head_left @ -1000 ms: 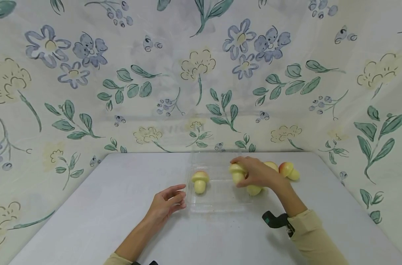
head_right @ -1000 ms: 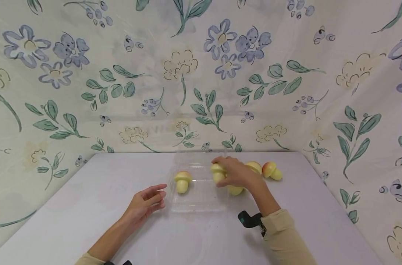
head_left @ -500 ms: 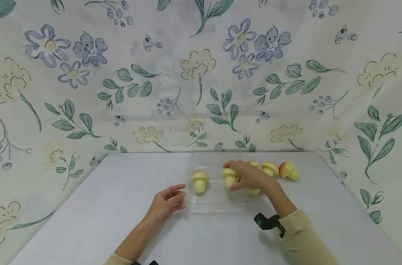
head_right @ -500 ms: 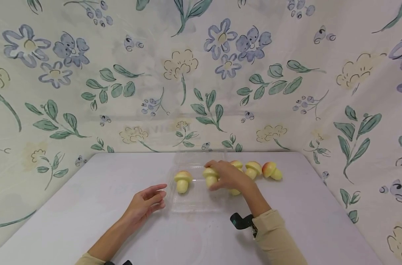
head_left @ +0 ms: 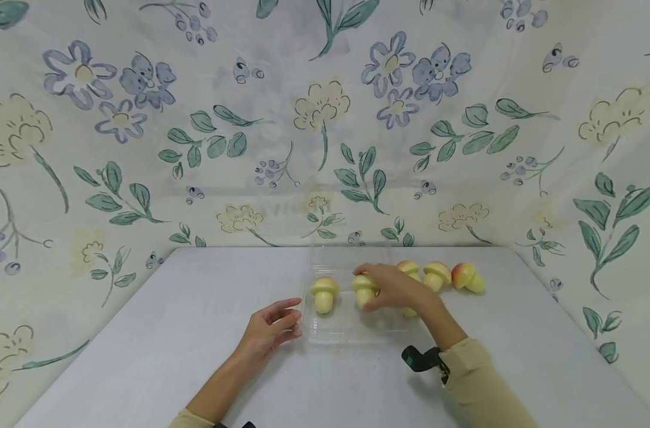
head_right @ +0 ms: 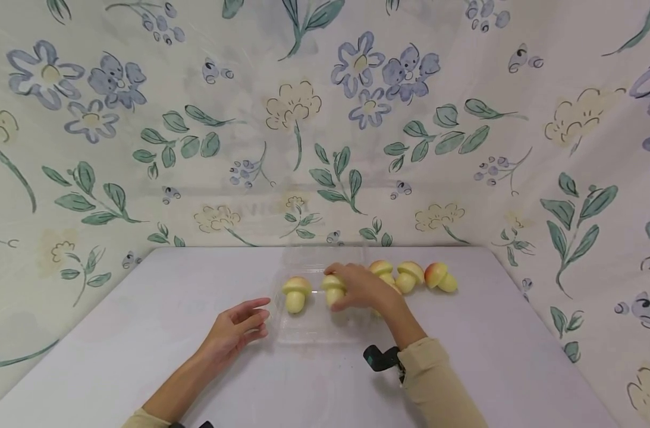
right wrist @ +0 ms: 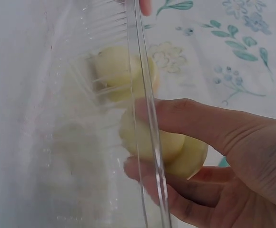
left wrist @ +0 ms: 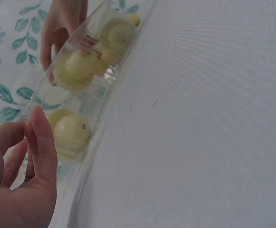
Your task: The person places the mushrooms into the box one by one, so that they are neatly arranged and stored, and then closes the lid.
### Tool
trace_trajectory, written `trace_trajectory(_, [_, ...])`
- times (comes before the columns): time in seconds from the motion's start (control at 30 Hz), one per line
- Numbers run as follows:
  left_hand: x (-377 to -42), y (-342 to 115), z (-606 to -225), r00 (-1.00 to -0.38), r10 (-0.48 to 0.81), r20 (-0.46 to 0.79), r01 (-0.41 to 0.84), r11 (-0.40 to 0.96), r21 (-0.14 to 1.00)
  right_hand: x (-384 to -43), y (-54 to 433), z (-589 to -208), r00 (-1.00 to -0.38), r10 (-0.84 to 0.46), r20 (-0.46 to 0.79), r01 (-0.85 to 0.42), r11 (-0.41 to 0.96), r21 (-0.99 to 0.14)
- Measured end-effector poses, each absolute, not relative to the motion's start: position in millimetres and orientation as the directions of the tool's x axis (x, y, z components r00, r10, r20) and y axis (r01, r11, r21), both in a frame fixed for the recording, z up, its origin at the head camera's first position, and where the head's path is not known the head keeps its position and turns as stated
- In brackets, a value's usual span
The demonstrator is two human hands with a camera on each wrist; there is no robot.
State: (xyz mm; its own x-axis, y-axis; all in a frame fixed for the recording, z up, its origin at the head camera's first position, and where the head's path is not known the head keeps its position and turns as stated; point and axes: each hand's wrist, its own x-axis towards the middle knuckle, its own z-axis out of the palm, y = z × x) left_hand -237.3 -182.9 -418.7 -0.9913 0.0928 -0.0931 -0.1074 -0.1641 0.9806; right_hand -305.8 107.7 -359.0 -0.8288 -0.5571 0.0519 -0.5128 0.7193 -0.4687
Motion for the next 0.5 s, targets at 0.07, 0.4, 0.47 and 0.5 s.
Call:
trace_trajectory(0.07, [-236.8,-183.1,-417.8,-0.991,0.102,-0.09,-0.105,-0.159,0.982,-307.8,103.7,-358.8,-0.835,-0.548,0.042,-0.5,0.726,-0.472])
trace_trajectory(0.4, [-237.3,-183.8,-417.8,-0.991,0.103,-0.082,-0.098,-0.157,0.983,-314.6,84.2,-358.5,-0.827,-0.56,0.058,-0.525,0.73,-0.438])
trace_trajectory(0.47, [-237.8,-183.5,-418.8,-0.992,0.096,-0.086,-0.1,-0.16,0.982,-315.2,81.6,-359.7,-0.833,-0.55,0.052,-0.514,0.736,-0.44])
trace_trajectory(0.5, [-238.3,-183.2,-419.6,-0.992,0.093,-0.089,-0.103,-0.163,0.981,-315.1,80.8,-360.2,-0.835,-0.548,0.052,-0.512,0.738,-0.44])
